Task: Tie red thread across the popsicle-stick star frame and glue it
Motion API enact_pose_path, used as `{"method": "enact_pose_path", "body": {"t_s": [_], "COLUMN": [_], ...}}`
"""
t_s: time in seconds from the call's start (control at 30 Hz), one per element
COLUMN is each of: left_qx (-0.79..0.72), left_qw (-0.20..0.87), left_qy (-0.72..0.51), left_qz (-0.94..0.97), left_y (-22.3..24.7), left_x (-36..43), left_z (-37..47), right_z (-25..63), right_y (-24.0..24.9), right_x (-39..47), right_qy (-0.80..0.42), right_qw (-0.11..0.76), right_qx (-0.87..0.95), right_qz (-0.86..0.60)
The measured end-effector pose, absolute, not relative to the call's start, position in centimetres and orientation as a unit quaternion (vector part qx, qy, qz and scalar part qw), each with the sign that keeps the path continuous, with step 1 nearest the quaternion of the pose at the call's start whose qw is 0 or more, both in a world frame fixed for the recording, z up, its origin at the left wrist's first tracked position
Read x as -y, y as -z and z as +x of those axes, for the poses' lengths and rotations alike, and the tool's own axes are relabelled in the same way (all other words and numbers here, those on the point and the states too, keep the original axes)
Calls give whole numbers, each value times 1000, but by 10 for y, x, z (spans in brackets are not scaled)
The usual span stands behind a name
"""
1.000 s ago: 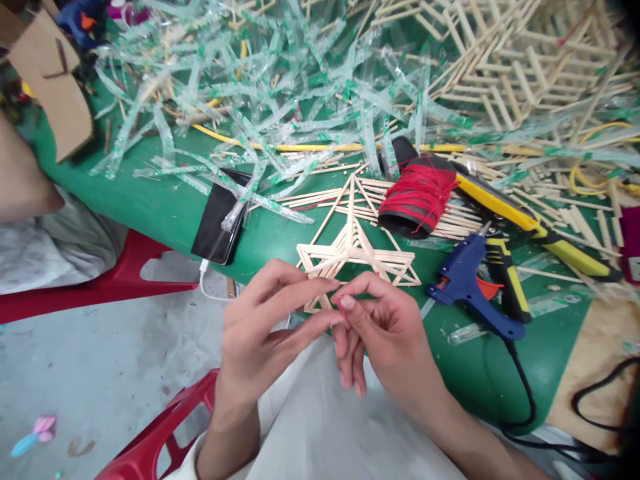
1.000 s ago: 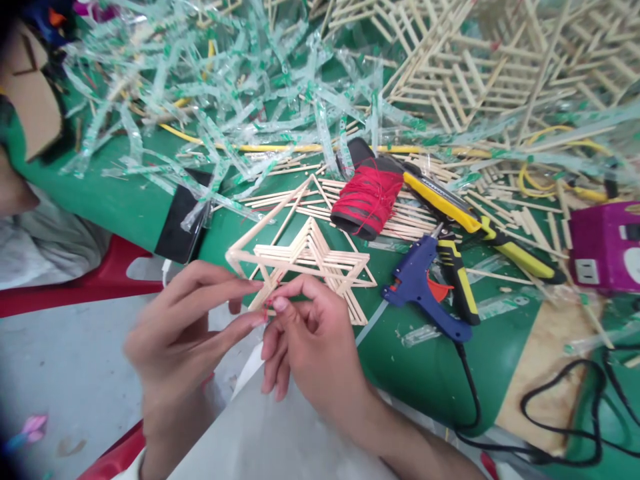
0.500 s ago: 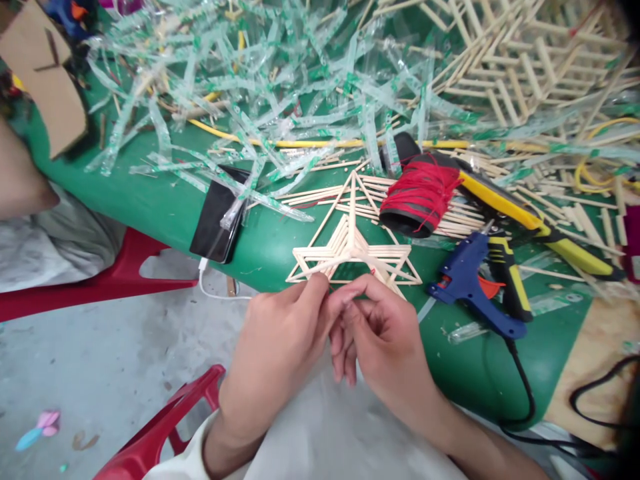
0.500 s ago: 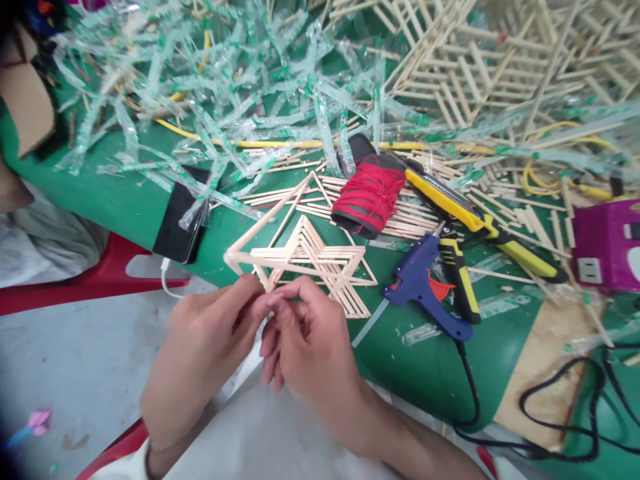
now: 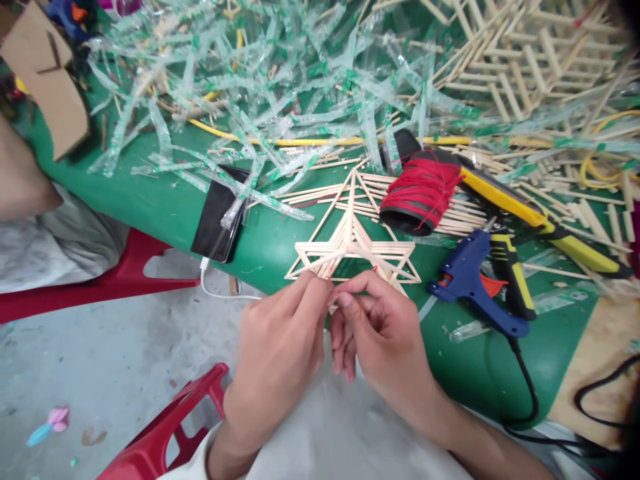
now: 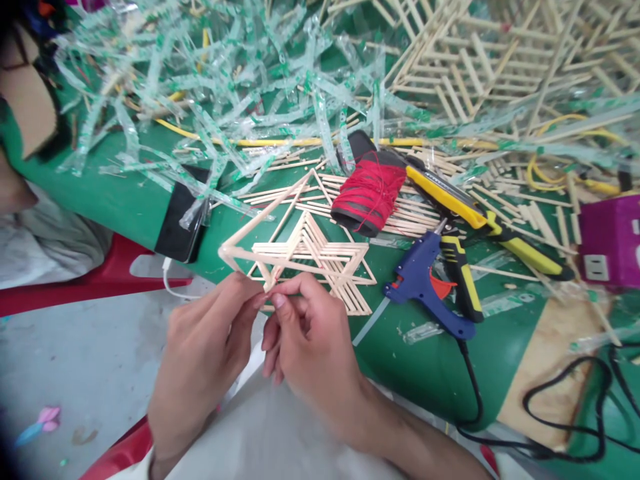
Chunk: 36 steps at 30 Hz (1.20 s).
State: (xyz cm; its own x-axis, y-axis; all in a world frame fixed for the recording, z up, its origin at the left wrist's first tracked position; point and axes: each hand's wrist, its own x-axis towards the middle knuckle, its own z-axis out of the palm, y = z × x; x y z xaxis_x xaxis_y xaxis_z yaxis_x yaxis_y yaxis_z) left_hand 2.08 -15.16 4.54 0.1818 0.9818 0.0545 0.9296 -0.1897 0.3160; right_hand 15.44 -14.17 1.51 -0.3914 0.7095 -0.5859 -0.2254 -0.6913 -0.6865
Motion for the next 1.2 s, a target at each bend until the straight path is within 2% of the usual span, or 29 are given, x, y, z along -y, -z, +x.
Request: {"method": "enact_pose_path", "body": {"t_s": [0.4,0.67,1.2], "left_qx": [-616,-612,-648], "left_qw": [190,218,215], "left_qy": [-199,-199,-232], "left_qz": [738,734,692], "left_y": [-47,-51,-55], "left_x": [155,154,160], "left_z": [15,13,14], "right_z": [156,159,160], "right_y": [-15,-15,-15], "right_x": [139,141,144], "right_qy": [-793,-796,-784], "right_qw": [302,299,300], "right_qx": [269,282,300], "right_qz": [-456,-444,-454]}}
